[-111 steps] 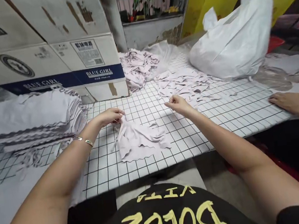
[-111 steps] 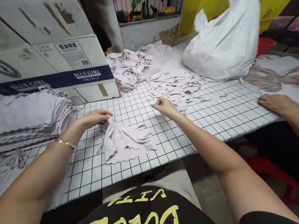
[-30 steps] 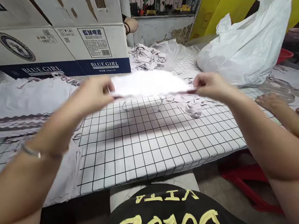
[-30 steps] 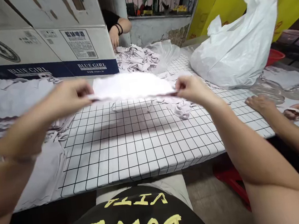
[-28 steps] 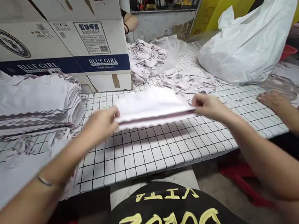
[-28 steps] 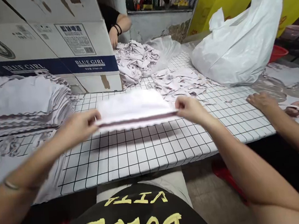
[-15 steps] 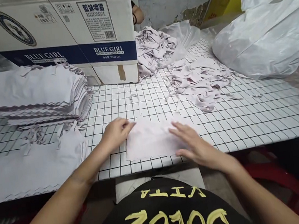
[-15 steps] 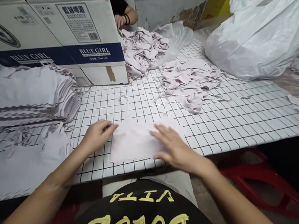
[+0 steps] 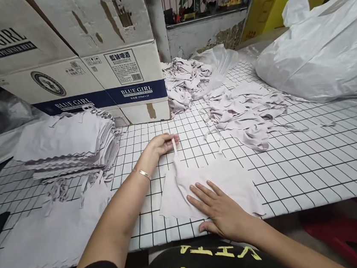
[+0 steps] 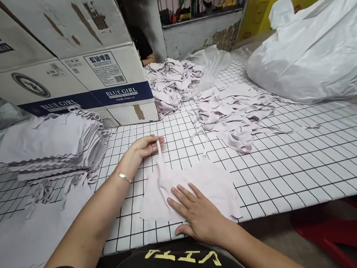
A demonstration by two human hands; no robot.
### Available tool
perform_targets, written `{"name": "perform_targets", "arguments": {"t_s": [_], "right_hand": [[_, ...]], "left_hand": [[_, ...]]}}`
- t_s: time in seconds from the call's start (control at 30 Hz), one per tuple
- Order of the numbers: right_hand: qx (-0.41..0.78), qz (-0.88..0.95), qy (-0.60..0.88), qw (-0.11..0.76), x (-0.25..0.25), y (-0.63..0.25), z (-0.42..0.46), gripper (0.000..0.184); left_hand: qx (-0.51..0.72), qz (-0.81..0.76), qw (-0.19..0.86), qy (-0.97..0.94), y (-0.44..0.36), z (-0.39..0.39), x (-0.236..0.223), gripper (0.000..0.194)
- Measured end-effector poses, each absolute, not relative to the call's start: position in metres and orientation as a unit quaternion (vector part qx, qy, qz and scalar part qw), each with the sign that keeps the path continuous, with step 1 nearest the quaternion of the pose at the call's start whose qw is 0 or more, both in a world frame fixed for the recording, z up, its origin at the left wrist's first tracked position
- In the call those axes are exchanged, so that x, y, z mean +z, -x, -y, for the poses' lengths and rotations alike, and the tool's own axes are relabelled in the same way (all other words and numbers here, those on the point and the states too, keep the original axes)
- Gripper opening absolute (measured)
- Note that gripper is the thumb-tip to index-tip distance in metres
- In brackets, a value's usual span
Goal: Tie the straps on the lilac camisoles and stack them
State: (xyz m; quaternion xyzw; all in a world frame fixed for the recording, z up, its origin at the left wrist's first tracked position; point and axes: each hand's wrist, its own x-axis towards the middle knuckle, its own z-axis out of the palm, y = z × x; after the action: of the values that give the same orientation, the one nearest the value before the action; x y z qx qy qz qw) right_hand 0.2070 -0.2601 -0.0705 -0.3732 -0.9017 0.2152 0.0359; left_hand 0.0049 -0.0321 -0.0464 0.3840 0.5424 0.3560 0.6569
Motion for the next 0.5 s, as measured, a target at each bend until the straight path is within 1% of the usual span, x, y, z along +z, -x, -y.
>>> {"name": "perform_targets", "arguments": {"t_s": [0.07,0.17,0.23,0.3,0.37,0.43,0.5], "right_hand": [[0.233,0.899,0.370,0.032,-0.071,-0.206,0.260,0.075],[0.261,0.892,0.367,0.034,-0.072,-0.207,0.262,0.076],[0.287,0.883,0.368,0.044,-0.069,-0.210,0.262,0.077],[0.341,0.861,0.373,0.063,-0.061,-0.214,0.256,0.073],[0.426,0.798,0.407,0.123,-0.046,-0.218,0.239,0.059],[0.501,0.695,0.463,0.228,-0.029,-0.221,0.212,0.044],[0.533,0.603,0.493,0.329,-0.014,-0.221,0.181,0.036]], "left_hand": [[0.388,-0.531,0.670,-0.345,-0.003,0.005,-0.039,0.019],[0.435,-0.519,0.666,-0.311,-0.002,-0.029,-0.026,0.029],[0.462,-0.504,0.662,-0.308,-0.002,-0.038,-0.016,0.034],[0.476,-0.475,0.666,-0.321,-0.003,-0.032,-0.007,0.035],[0.481,-0.423,0.670,-0.375,-0.005,-0.013,0.001,0.032],[0.480,-0.355,0.659,-0.458,-0.008,0.014,0.006,0.029],[0.467,-0.297,0.634,-0.541,-0.011,0.043,0.009,0.031]]}}
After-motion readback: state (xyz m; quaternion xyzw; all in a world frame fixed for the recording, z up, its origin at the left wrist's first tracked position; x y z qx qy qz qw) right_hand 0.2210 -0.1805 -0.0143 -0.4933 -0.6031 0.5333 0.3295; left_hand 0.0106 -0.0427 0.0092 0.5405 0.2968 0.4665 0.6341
